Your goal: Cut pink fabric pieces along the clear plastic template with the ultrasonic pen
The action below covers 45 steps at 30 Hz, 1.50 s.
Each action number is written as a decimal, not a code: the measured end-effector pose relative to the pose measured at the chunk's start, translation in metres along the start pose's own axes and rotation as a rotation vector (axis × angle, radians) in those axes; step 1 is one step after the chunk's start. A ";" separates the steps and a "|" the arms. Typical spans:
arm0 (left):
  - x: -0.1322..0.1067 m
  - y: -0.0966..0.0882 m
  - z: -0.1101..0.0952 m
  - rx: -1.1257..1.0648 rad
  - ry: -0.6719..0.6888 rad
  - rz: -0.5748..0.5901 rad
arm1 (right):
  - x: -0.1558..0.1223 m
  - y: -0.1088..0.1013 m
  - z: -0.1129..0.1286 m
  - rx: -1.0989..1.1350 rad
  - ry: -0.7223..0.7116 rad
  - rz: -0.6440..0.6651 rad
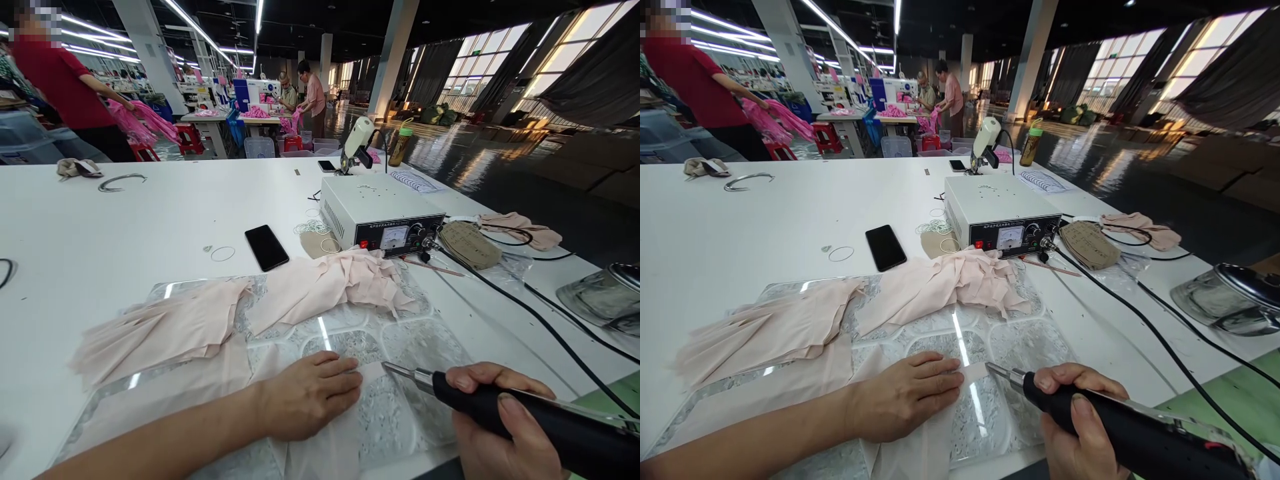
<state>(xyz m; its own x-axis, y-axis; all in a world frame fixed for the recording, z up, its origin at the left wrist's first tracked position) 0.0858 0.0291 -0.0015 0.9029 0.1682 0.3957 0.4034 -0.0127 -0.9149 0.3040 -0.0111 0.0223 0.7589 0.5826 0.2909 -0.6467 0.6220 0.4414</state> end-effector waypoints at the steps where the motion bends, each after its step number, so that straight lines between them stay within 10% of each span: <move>1: -0.001 0.000 0.000 -0.001 -0.003 0.001 | 0.000 0.000 0.001 0.009 0.000 -0.004; 45: -0.002 -0.001 -0.005 0.012 0.039 0.028 | -0.010 0.015 0.000 0.054 -0.001 0.180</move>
<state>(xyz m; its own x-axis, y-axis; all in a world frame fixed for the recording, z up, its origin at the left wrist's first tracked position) 0.0847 0.0238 -0.0007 0.9189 0.1289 0.3729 0.3767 -0.0051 -0.9263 0.2865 -0.0074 0.0265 0.6317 0.6811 0.3702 -0.7669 0.4791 0.4269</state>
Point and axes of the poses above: each hand's wrist, its own x-axis towards the middle knuckle, its own y-axis out of the palm, z = x × y, the point moved 5 cm from there along x, towards the middle knuckle, and after that the axes turned 2 degrees about -y, right-handed, at the moved point
